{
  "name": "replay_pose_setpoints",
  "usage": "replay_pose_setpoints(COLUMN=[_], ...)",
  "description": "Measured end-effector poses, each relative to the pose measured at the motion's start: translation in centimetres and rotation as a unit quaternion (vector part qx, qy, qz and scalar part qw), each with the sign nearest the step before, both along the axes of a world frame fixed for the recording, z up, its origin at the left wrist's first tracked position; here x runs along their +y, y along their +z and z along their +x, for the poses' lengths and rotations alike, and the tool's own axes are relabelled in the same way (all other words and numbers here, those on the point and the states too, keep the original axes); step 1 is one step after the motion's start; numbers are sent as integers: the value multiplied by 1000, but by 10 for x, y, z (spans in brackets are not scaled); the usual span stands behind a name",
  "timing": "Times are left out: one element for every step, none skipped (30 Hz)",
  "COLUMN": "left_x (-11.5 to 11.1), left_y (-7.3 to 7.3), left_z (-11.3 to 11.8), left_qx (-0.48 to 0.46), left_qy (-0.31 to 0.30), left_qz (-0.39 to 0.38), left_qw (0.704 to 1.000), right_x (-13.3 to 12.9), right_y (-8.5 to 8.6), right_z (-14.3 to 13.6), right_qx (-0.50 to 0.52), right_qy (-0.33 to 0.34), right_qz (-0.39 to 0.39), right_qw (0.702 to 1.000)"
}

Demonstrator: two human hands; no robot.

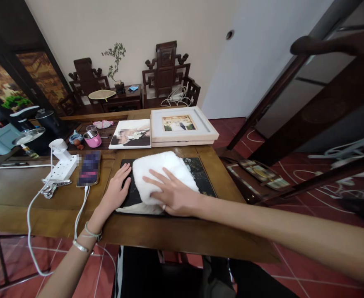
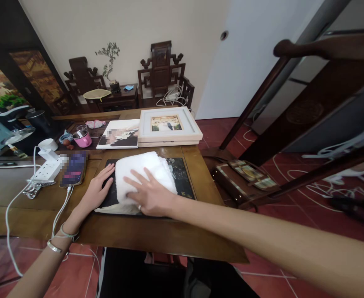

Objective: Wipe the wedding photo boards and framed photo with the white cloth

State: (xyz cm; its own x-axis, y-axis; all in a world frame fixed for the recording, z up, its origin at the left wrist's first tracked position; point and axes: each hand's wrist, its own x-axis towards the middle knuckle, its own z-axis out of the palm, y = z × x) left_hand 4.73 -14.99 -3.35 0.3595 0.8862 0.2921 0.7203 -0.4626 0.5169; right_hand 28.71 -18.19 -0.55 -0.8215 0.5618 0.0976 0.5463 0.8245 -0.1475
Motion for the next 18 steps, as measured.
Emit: replay_pose_setpoints(left_x=[0, 0, 0, 0, 0, 0, 0, 0, 0, 0, 0, 0, 0, 1, 1, 1, 1, 1], left_y=[0, 0, -1, -1, -1, -1, -2, -2, -3, -4, -5, -5, -6, -7, -8, -8, -8, -8], left_z=[0, 0, 0, 0, 0, 0, 0, 0, 0, 0, 0, 0, 0, -1, -1, -1, -1, -1], left_qx=[-2, -2, -2, -1, 0, 0, -1, -3, -5, -6, -7, -7, -8, -10, -13, -16, -19, -22], left_qy=[0, 0, 0, 0, -1, -1, -1, -2, -3, -4, -5, -6, -7, -10, -12, -15, -17, -17], left_qz=[0, 0, 0, 0, -1, 0, 1, 1, 0, -1, -1, -1, 0, 2, 5, 7, 8, 9], left_qw=[1000, 1000, 1000, 1000, 1000, 1000, 1000, 1000, 1000, 1000, 1000, 1000, 1000, 1000, 1000, 1000, 1000, 1000], right_x=[7, 13, 17, 19, 20, 18, 14, 8, 0, -9, -20, -32, -43, -55, -65, -73, -78, -80], right_y=[2, 4, 6, 8, 11, 15, 18, 21, 24, 25, 26, 26, 25, 23, 21, 18, 16, 15], right_z=[1, 1, 1, 1, 0, -1, -3, -6, -9, -13, -16, -19, -22, -24, -26, -26, -26, -24], right_qx=[-7, -14, -23, -32, -39, -45, -50, -51, -49, -45, -39, -31, -23, -15, -7, 1, 8, 15], right_qy=[-12, -19, -24, -28, -32, -40, -50, -61, -73, -86, -95, -99, -96, -87, -73, -57, -44, -36], right_qz=[2, 5, 6, 5, 1, -7, -19, -33, -50, -66, -80, -92, -101, -107, -111, -114, -116, -116], right_qw=[1000, 1000, 999, 999, 999, 998, 997, 996, 995, 993, 991, 990, 990, 990, 991, 992, 992, 993])
